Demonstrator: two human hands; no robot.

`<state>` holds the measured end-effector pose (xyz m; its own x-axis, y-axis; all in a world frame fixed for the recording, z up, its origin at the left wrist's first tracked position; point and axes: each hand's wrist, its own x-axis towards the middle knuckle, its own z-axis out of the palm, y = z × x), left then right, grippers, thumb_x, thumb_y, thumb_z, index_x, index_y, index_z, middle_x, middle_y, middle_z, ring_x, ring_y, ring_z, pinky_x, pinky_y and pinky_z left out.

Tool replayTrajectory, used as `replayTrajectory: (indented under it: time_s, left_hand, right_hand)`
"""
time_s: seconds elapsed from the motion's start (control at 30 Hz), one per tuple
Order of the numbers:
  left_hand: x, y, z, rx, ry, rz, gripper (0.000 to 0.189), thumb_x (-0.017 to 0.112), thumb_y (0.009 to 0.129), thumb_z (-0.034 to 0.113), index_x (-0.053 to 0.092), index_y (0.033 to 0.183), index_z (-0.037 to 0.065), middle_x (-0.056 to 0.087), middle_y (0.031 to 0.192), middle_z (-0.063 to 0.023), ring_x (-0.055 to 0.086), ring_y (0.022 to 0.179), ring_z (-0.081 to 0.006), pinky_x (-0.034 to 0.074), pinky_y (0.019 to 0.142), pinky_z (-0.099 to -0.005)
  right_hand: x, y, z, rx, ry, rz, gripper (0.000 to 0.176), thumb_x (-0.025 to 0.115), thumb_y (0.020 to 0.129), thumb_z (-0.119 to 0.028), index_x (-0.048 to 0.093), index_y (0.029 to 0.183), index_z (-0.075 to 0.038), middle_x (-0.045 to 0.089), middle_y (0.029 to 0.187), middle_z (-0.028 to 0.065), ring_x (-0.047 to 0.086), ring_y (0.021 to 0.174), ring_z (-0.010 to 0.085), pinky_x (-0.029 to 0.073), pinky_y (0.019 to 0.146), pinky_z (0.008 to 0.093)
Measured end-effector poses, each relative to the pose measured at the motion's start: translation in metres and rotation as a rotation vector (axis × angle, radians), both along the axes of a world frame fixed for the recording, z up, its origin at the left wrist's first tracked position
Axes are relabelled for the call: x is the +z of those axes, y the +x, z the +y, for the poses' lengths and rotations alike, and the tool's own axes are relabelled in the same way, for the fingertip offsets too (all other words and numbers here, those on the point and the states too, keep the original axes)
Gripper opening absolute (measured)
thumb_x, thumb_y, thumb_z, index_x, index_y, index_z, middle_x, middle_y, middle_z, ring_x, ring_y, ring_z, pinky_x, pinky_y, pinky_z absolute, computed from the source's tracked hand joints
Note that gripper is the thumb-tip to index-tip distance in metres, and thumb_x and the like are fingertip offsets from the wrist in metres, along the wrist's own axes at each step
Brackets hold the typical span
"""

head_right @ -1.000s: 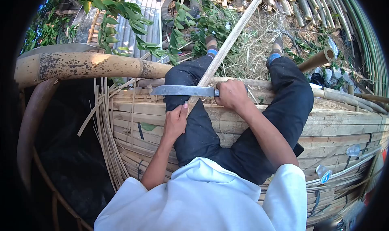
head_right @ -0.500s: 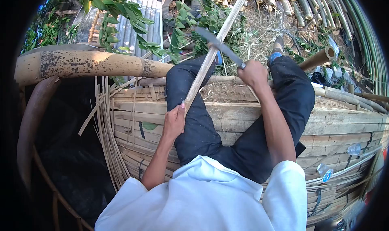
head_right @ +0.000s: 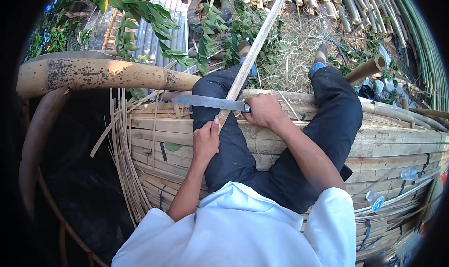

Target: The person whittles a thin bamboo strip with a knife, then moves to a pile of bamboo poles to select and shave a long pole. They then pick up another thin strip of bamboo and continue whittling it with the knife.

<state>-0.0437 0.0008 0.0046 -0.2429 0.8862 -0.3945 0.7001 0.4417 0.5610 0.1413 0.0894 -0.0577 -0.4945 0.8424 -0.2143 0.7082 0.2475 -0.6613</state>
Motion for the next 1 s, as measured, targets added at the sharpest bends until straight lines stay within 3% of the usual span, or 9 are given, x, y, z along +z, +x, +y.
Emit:
replayTrajectory:
  time_s: [0.17, 0.27, 0.4, 0.47, 0.77, 0.83, 0.9, 1.0]
  left_hand:
    - [-0.015, -0.007, -0.003, -0.136, 0.13, 0.071, 0.041, 0.046, 0.099, 0.032, 0.056, 0.073, 0.001, 0.055, 0.051, -0.0194, 0.06, 0.049, -0.0362, 0.044, 0.047, -0.0448]
    - [-0.012, -0.007, -0.002, -0.103, 0.073, 0.037, 0.04, 0.047, 0.099, 0.031, 0.056, 0.073, 0.001, 0.055, 0.053, -0.0203, 0.059, 0.053, -0.0397, 0.042, 0.048, -0.0471]
    - [-0.019, -0.013, -0.005, -0.153, 0.112, 0.101, 0.04, 0.045, 0.099, 0.03, 0.055, 0.073, 0.001, 0.055, 0.055, -0.0203, 0.059, 0.055, -0.0405, 0.041, 0.049, -0.0475]
    - [-0.014, -0.012, -0.007, -0.108, 0.078, 0.061, 0.041, 0.045, 0.099, 0.031, 0.055, 0.074, 0.001, 0.055, 0.055, -0.0202, 0.059, 0.054, -0.0401, 0.042, 0.049, -0.0473]
    - [-0.001, -0.006, -0.002, -0.086, 0.008, -0.017, 0.04, 0.046, 0.099, 0.031, 0.054, 0.075, 0.001, 0.054, 0.054, -0.0196, 0.058, 0.054, -0.0402, 0.042, 0.049, -0.0453]
    - [-0.009, -0.019, -0.018, -0.092, 0.039, 0.018, 0.039, 0.046, 0.099, 0.031, 0.054, 0.075, 0.001, 0.053, 0.054, -0.0201, 0.058, 0.055, -0.0405, 0.041, 0.049, -0.0454]
    - [-0.01, -0.025, -0.022, -0.109, 0.078, 0.06, 0.039, 0.046, 0.099, 0.03, 0.054, 0.075, 0.001, 0.052, 0.055, -0.0207, 0.058, 0.056, -0.0409, 0.04, 0.049, -0.0456]
    - [-0.009, -0.014, -0.019, -0.136, 0.255, 0.101, 0.04, 0.045, 0.099, 0.03, 0.054, 0.073, 0.001, 0.052, 0.054, -0.0202, 0.058, 0.057, -0.0413, 0.04, 0.048, -0.0453]
  right_hand:
    - [-0.001, 0.004, 0.001, 0.046, 0.018, -0.029, 0.021, 0.063, 0.068, -0.028, 0.069, 0.076, -0.009, 0.066, 0.07, 0.0181, 0.066, 0.07, 0.0356, 0.052, 0.066, 0.0453]
    - [-0.004, 0.004, 0.003, 0.014, 0.064, -0.071, 0.022, 0.063, 0.066, -0.027, 0.07, 0.075, -0.009, 0.066, 0.07, 0.0187, 0.066, 0.07, 0.0352, 0.053, 0.066, 0.0448]
    - [-0.01, 0.007, 0.012, 0.007, 0.063, -0.117, 0.022, 0.064, 0.065, -0.028, 0.07, 0.074, -0.008, 0.066, 0.07, 0.0188, 0.066, 0.069, 0.035, 0.053, 0.066, 0.0442]
    - [-0.018, 0.024, 0.024, -0.188, 0.027, -0.178, 0.023, 0.064, 0.066, -0.029, 0.07, 0.075, -0.008, 0.066, 0.07, 0.0183, 0.066, 0.068, 0.0347, 0.054, 0.066, 0.0436]
    - [-0.027, 0.036, 0.044, -0.098, 0.064, -0.233, 0.025, 0.061, 0.07, -0.03, 0.07, 0.076, -0.007, 0.066, 0.072, 0.0194, 0.067, 0.071, 0.0354, 0.054, 0.068, 0.0441]
    - [-0.043, 0.052, 0.058, -0.508, -0.166, -0.234, 0.031, 0.058, 0.075, -0.032, 0.07, 0.08, -0.004, 0.067, 0.08, 0.0224, 0.066, 0.076, 0.0386, 0.053, 0.072, 0.0462]
    - [-0.043, 0.106, 0.078, -0.822, -0.191, -0.163, 0.037, 0.055, 0.08, -0.034, 0.069, 0.084, 0.001, 0.066, 0.085, 0.0255, 0.065, 0.081, 0.042, 0.051, 0.075, 0.0483]
    - [-0.022, 0.09, 0.071, -0.733, -0.108, -0.131, 0.037, 0.054, 0.081, -0.033, 0.068, 0.084, 0.001, 0.065, 0.082, 0.0269, 0.064, 0.081, 0.0431, 0.05, 0.075, 0.0491]
